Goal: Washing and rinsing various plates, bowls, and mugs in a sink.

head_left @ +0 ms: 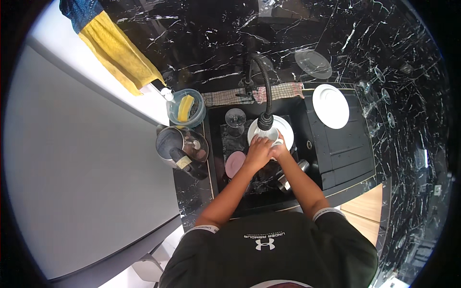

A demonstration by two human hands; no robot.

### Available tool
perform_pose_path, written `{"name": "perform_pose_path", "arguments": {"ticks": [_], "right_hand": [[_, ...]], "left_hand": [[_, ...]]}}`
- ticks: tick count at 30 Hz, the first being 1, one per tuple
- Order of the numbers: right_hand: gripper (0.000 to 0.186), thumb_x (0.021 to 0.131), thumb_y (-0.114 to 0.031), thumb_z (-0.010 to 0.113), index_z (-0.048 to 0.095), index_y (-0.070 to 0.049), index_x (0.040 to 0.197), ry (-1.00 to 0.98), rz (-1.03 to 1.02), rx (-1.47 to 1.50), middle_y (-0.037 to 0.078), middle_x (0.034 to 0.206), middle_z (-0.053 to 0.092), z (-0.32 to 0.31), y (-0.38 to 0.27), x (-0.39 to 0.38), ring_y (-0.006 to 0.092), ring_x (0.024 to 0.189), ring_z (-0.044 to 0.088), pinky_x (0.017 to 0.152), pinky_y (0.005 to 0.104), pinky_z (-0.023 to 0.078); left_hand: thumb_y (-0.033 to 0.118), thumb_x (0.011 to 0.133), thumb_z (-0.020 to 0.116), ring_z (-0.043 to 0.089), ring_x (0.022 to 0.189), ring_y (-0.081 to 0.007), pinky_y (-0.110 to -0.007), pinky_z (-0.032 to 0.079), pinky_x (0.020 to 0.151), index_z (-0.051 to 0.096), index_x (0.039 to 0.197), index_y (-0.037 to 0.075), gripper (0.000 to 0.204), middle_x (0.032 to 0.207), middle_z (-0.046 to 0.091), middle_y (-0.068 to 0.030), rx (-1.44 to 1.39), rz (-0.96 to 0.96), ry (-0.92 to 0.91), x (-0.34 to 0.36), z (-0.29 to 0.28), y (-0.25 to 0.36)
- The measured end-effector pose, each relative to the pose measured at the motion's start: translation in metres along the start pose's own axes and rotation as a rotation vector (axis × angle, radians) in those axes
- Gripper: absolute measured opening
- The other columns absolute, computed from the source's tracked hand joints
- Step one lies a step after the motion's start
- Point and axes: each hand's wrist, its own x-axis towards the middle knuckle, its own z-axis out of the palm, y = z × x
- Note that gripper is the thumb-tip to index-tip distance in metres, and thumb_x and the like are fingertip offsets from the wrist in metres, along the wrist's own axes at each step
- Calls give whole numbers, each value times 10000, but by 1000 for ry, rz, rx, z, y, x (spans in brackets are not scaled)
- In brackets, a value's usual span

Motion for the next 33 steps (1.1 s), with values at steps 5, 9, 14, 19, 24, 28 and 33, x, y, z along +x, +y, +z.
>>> {"name": "perform_pose_path", "arguments": {"ticks": [5,9,14,19,24,28,33], "right_hand": [[346,846,-312,401,522,-66,1057,-42,76,40,99,1017,571,26,1,8,251,919,546,824,399,428],[332,838,-308,426,538,-64,1034,49,262,-117,93,979,588,36,-4,18,238,908,556,801,376,441],[289,813,-323,494,568,-105,988,202,216,-855,61,960,591,27,7,47,238,881,553,767,327,420],[177,817,-209,513,594,-87,917,109,-413,-1563,62,882,590,10,16,54,221,761,542,702,319,407],[166,819,-146,481,592,-44,888,239,-538,-1615,75,841,589,5,10,34,157,713,523,673,308,409],[167,806,-67,452,586,-23,893,416,-366,-1461,67,830,591,9,-4,25,106,725,514,653,265,407],[186,773,-4,451,578,19,906,292,-350,-1658,62,842,592,14,-52,29,95,727,517,623,229,406]], "left_hand": [[84,736,547,434,1034,-303,-352,319,917,520,1015,36,284,1080,477,-150,-243,-68,354,-29,-2,-1],[63,776,510,448,1020,-289,-339,327,902,491,1033,15,262,1092,471,-140,-367,-319,676,-38,13,-17],[103,830,463,447,1028,-224,-321,335,880,467,1054,-6,249,1087,486,-109,-959,-580,723,-38,40,-42],[160,858,441,465,1001,-191,-301,340,857,461,1093,4,283,1074,497,-104,-974,-593,452,-27,50,-56],[178,843,462,508,907,-143,-276,375,791,517,1054,38,259,988,552,-50,-1466,-710,359,-6,59,-60],[174,808,511,510,897,-149,-282,380,783,526,1035,23,273,958,567,-52,-1463,-780,314,6,71,-83],[205,773,566,556,809,-170,-308,418,708,568,939,7,258,844,602,-61,-968,-503,42,41,43,-72]]}}
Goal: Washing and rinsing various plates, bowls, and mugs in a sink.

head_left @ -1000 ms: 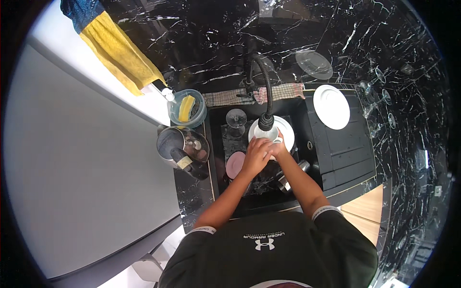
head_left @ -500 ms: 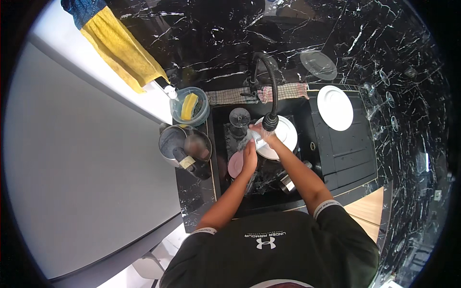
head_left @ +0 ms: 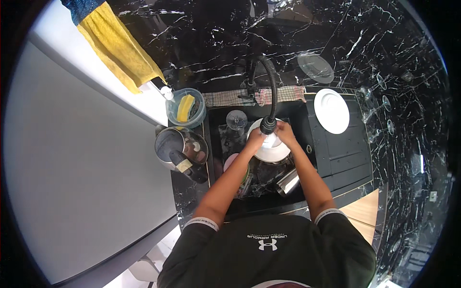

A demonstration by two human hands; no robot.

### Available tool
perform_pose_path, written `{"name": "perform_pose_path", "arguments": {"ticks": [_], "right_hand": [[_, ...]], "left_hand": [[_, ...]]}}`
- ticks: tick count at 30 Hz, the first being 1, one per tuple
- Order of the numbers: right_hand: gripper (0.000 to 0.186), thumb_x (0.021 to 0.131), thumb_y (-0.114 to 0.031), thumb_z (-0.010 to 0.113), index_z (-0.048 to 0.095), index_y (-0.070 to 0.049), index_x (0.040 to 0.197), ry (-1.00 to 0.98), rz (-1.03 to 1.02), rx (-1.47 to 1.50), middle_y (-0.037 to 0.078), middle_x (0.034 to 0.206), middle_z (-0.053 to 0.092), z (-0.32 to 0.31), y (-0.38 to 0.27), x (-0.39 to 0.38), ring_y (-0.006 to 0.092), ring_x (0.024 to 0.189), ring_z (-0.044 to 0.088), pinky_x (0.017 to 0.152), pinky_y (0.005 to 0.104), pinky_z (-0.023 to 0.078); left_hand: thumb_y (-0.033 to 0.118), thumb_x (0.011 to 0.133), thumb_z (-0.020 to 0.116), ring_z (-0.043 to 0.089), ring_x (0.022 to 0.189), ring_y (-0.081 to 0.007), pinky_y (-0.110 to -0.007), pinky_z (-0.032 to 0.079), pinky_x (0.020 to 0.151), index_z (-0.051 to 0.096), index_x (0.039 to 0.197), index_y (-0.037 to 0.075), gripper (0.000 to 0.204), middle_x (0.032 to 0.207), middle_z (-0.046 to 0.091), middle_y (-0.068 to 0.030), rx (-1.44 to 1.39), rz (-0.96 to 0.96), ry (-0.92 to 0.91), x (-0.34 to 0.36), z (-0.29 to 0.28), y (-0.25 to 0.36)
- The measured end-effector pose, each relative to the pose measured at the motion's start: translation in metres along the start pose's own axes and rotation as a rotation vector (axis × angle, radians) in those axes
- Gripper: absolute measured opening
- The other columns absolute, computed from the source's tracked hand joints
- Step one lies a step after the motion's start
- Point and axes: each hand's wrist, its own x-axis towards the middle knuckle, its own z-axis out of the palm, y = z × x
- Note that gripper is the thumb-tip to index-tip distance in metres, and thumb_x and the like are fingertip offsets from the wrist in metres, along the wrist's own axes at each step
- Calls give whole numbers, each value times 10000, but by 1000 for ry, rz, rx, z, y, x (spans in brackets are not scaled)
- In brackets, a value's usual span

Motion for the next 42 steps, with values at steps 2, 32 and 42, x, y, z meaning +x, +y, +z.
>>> {"name": "perform_pose_path", "arguments": {"ticks": [2,32,42], "right_hand": [[188,764,12,462,579,27,910,17,-77,-119,61,869,593,-13,-25,8,110,737,535,622,225,417],[263,704,-36,531,572,-5,961,-524,-11,94,103,863,617,20,-105,121,175,725,603,671,254,479],[230,791,-139,539,568,-35,993,-517,-427,-311,97,862,614,28,-117,124,142,804,569,708,265,445]], "left_hand": [[215,770,574,558,771,-168,-310,420,680,575,911,7,252,805,601,-61,110,68,7,-2,-1,6],[321,817,532,466,600,-81,-267,375,541,544,764,7,319,628,516,-22,24,-129,-166,-140,1,-1],[296,825,533,459,600,-71,-246,371,535,547,760,9,295,632,515,-10,56,-113,-159,-147,-7,6]]}}
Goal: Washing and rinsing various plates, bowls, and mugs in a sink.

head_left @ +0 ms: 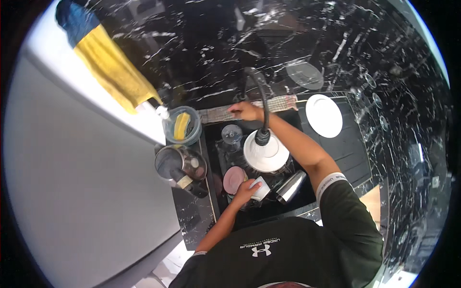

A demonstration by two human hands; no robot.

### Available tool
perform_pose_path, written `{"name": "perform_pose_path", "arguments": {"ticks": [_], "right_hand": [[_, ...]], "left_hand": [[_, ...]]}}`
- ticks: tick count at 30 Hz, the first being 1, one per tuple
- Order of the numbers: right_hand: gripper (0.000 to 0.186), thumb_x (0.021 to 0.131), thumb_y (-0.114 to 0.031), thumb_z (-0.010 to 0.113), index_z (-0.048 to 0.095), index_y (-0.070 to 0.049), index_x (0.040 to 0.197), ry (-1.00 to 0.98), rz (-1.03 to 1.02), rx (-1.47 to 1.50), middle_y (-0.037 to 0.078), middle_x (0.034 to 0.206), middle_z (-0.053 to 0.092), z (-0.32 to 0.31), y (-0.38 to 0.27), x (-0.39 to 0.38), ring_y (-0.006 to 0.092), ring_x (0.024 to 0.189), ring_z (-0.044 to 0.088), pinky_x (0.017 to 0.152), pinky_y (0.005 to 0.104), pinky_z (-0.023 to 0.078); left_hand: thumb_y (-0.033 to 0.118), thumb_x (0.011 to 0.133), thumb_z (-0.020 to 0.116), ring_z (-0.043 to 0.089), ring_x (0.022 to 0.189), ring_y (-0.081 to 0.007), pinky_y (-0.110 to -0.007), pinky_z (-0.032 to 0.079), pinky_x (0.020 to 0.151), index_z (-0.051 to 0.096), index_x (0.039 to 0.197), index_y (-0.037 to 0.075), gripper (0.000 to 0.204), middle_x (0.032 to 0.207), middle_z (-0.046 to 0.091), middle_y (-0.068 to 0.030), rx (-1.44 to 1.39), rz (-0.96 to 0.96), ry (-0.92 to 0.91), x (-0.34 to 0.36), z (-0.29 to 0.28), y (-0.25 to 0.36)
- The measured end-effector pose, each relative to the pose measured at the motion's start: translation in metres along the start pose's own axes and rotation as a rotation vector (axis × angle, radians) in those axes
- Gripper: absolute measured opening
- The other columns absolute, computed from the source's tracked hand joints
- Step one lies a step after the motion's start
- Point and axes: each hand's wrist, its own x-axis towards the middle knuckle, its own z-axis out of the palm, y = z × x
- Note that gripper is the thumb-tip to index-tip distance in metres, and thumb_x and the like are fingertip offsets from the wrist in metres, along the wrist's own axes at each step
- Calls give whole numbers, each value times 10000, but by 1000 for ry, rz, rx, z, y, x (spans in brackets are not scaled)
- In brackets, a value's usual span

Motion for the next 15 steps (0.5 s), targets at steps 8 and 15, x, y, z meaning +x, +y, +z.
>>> {"name": "perform_pose_path", "arguments": {"ticks": [8,15], "right_hand": [[134,826,-170,500,568,-80,753,290,123,962,-16,699,535,12,-12,-21,99,677,504,642,251,404],[128,793,-179,521,556,-67,742,587,188,983,-4,683,549,18,16,-73,116,565,481,555,262,398]], "left_hand": [[262,839,521,450,600,-64,-226,370,541,562,791,12,258,659,518,16,-60,-43,50,-13,1,1],[237,855,493,493,638,-77,-218,401,582,576,876,10,243,715,546,0,-222,-63,22,-7,16,-16]]}}
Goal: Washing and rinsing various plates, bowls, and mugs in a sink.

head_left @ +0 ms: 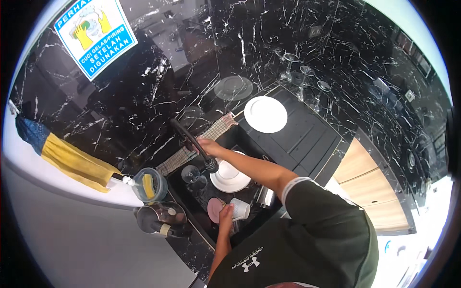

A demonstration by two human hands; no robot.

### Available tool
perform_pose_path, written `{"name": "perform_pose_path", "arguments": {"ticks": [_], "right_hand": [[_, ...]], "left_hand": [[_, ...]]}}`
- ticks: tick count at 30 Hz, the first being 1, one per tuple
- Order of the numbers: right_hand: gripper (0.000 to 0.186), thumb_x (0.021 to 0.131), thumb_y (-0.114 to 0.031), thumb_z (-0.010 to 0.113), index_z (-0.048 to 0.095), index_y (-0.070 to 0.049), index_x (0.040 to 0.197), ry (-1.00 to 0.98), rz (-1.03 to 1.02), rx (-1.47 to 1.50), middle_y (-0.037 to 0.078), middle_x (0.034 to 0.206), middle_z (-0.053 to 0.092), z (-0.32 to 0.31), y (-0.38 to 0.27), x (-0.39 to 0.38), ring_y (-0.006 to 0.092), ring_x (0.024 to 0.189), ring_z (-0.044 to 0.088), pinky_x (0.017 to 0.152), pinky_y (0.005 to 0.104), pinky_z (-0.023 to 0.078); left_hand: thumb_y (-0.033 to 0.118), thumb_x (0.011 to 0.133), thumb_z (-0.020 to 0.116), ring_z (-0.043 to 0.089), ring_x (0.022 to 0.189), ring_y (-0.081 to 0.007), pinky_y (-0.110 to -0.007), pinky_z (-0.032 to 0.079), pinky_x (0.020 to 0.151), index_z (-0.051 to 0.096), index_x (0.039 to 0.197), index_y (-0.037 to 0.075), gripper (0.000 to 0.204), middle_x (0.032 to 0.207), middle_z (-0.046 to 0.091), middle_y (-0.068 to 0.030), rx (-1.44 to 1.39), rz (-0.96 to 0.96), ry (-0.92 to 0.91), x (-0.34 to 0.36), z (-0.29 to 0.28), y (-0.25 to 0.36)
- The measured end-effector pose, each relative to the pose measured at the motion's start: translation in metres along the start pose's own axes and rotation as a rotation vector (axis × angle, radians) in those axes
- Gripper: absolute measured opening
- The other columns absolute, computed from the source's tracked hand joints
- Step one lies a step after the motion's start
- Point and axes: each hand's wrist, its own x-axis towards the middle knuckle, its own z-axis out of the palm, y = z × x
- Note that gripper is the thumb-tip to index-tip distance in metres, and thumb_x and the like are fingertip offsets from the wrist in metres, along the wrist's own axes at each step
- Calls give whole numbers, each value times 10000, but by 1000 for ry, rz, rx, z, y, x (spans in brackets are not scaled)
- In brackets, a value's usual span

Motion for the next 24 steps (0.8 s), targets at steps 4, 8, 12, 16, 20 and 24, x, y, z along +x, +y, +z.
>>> {"name": "perform_pose_path", "arguments": {"ticks": [4,8,12,16,20,24], "right_hand": [[271,765,-249,525,578,-97,983,-164,200,-861,48,862,569,-37,36,-88,137,741,537,554,283,444],[646,722,-469,592,390,-116,1223,-260,650,-217,77,1137,488,-26,24,-220,222,978,513,713,324,465],[702,724,-464,602,318,-116,1263,-156,514,-159,102,1148,474,3,25,-284,233,1011,494,742,354,465],[716,706,-430,638,308,-111,1256,-3,475,-69,107,1110,486,13,14,-311,233,1007,496,763,369,464],[707,679,-404,675,340,-100,1221,52,475,-23,94,1059,504,12,5,-324,215,963,514,717,339,476],[712,645,-388,704,363,-80,1189,122,376,-65,88,1022,514,9,-1,-335,192,908,526,626,298,485]], "left_hand": [[214,868,462,532,720,-109,-241,428,654,549,952,9,238,812,563,-29,-153,6,111,-16,7,14],[184,874,441,535,831,-142,-269,423,743,489,1049,9,251,940,549,-58,-335,33,141,-31,14,7],[153,870,443,510,910,-151,-279,396,804,432,1114,10,283,1026,521,-70,-373,69,41,-42,33,5],[138,862,459,495,933,-142,-275,382,819,406,1136,10,307,1051,508,-70,-228,128,-88,-49,50,-7],[132,854,476,494,916,-131,-269,382,807,418,1122,7,301,1031,517,-67,-77,212,-125,-54,61,-13],[133,838,508,498,879,-120,-257,387,785,453,1082,4,281,998,532,-61,5,266,-124,-61,73,-10]]}}
